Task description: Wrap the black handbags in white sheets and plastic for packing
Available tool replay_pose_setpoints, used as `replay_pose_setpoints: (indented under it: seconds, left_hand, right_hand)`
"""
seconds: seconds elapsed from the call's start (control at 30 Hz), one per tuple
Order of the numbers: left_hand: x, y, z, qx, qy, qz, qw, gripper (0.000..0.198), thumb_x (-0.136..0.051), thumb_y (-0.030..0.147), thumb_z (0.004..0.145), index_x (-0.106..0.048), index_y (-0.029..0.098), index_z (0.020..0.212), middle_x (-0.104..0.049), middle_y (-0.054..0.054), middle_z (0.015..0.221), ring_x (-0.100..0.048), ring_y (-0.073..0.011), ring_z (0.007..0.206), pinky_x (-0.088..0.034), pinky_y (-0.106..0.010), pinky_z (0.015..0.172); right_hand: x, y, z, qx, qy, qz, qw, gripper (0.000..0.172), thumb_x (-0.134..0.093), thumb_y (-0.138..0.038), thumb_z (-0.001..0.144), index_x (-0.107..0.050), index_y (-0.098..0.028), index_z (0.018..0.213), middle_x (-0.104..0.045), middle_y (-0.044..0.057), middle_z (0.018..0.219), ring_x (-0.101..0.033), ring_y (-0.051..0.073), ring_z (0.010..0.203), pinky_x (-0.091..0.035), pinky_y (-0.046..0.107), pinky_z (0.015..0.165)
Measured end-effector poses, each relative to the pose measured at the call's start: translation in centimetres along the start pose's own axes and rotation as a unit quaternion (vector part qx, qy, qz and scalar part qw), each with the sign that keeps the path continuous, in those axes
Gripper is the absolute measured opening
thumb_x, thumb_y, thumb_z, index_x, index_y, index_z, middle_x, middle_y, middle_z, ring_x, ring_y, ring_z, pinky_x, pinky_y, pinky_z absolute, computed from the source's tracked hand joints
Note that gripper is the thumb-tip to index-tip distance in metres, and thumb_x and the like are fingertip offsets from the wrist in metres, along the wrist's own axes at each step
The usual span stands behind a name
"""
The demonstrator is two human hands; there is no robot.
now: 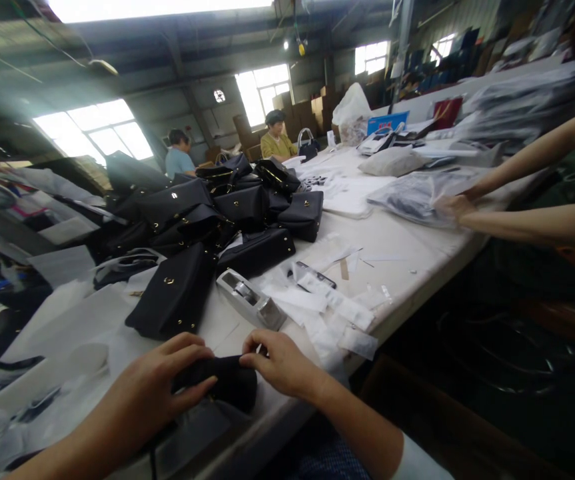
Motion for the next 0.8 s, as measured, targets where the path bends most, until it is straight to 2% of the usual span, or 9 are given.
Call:
replay_pose_setpoints:
  seconds: [0.37, 0.6, 0.8]
  left_hand:
    - [0.3, 0.3, -0.1, 0.016, 0.001, 0.014, 1.000, 0.022, -0.067, 0.046, 0.090, -0.074, 0.029, 0.102, -0.072, -0.002, 0.107, -0.074, -0.0184, 0.087, -0.055, -0.023, 0.073]
    - [0.3, 0.3, 0.1, 0.012, -0.009, 0.011, 1.000, 0.027, -0.067, 0.049, 0.090, -0.075, 0.030, 0.107, -0.073, -0.004, 0.109, -0.074, -0.0206, 0.091, -0.057, -0.024, 0.078]
    - [0.2, 0.1, -0.1, 0.036, -0.013, 0.014, 0.999, 0.030, -0.066, 0.052, 0.090, -0.074, 0.029, 0.108, -0.073, -0.004, 0.113, -0.074, -0.0211, 0.094, -0.058, -0.024, 0.079]
  right_hand:
    - [-0.1, 1.4, -0.2, -0.033, -0.008, -0.047, 0.998, 0.007, -0.073, -0.017, 0.089, -0.069, -0.020, 0.084, -0.068, -0.002, 0.080, -0.062, 0.015, 0.079, -0.038, 0.025, 0.069]
    - [-1.1, -0.5, -0.2, 0.003, -0.011, 0.058, 0.998, 0.006, -0.077, -0.024, 0.086, -0.075, -0.022, 0.091, -0.073, -0.002, 0.086, -0.066, 0.016, 0.084, -0.045, 0.024, 0.074]
    - [-2.0, -0.7, 0.9, 0.002, -0.042, 0.119, 0.992, 0.007, -0.075, -0.025, 0.087, -0.080, -0.021, 0.091, -0.075, -0.001, 0.087, -0.067, 0.016, 0.085, -0.046, 0.024, 0.077]
Point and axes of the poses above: each hand's wrist, its own z-axis towards the middle knuckle, its own x-axis out of the back of the hand, y = z × x, the point moved 6 cm from there along z, towards the middle knuckle
